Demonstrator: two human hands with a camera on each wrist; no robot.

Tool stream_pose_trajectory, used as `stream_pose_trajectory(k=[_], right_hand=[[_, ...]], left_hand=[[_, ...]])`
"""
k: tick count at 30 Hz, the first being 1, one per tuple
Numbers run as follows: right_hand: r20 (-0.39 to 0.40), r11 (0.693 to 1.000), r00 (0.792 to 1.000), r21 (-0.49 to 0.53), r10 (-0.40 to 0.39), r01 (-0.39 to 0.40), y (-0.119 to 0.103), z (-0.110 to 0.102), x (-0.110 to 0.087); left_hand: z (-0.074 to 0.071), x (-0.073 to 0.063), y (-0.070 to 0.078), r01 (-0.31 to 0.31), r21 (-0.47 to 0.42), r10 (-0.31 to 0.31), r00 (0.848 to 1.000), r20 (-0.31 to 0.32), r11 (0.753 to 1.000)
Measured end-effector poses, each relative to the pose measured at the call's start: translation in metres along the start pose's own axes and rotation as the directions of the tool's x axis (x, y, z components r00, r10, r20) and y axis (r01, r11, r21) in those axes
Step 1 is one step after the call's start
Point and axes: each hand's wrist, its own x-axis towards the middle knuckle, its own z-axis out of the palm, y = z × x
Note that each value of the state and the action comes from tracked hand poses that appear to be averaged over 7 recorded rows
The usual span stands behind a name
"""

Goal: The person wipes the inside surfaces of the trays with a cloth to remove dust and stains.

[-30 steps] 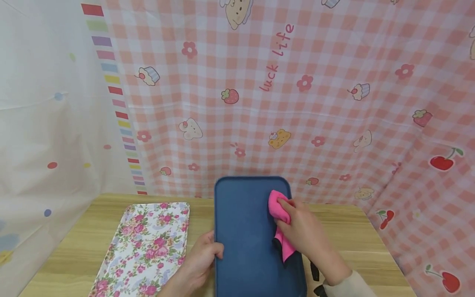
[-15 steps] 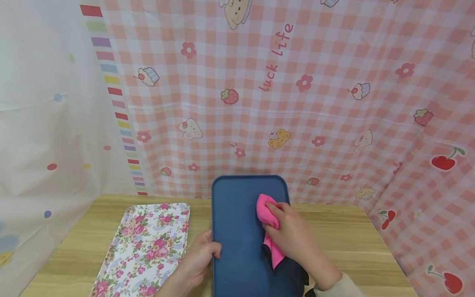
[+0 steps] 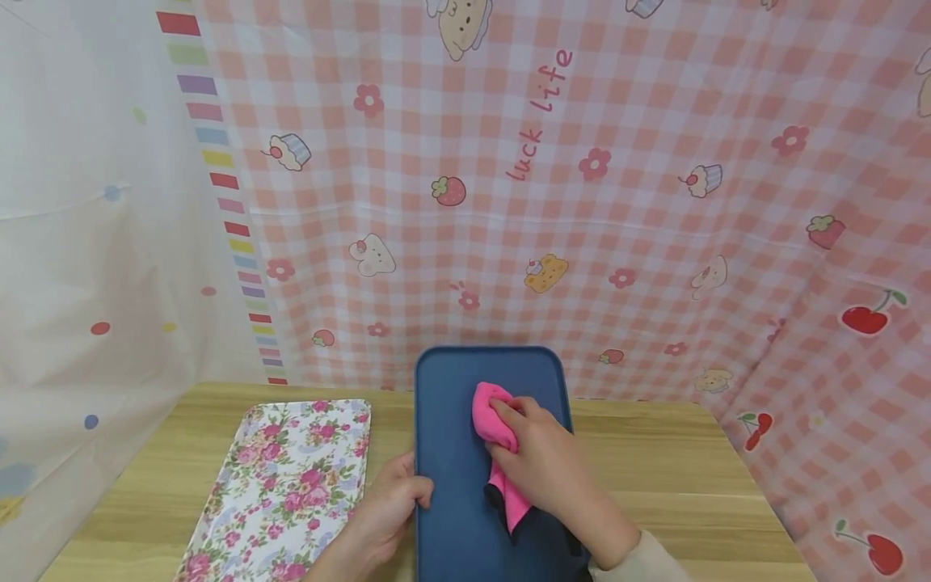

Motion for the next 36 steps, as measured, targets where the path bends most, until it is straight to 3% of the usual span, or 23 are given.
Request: stream_pose_trajectory(k=[13,24,36], right_hand=[[-0.048,0.997,0.995,-0.008,-0.082,0.082,-0.024,0.012,0.003],[0.008,0.991,0.991,-0.006,-0.136,0.136,-0.036,0.017,0.005],[0.090,0.939,0.943,-0.098,-0.321,0.329,-0.033,0.014,0.002]], left_hand=[[0.000,-0.001,0.002,-0.005,0.012,0.005,1.000,-0.003,1.000],[0.000,0.001,0.002,0.017,-0.010,-0.017,1.000,0.009,1.000],[0.002,0.001,0.001,0.026,-0.021,-0.025,1.000,0.017,0.999]])
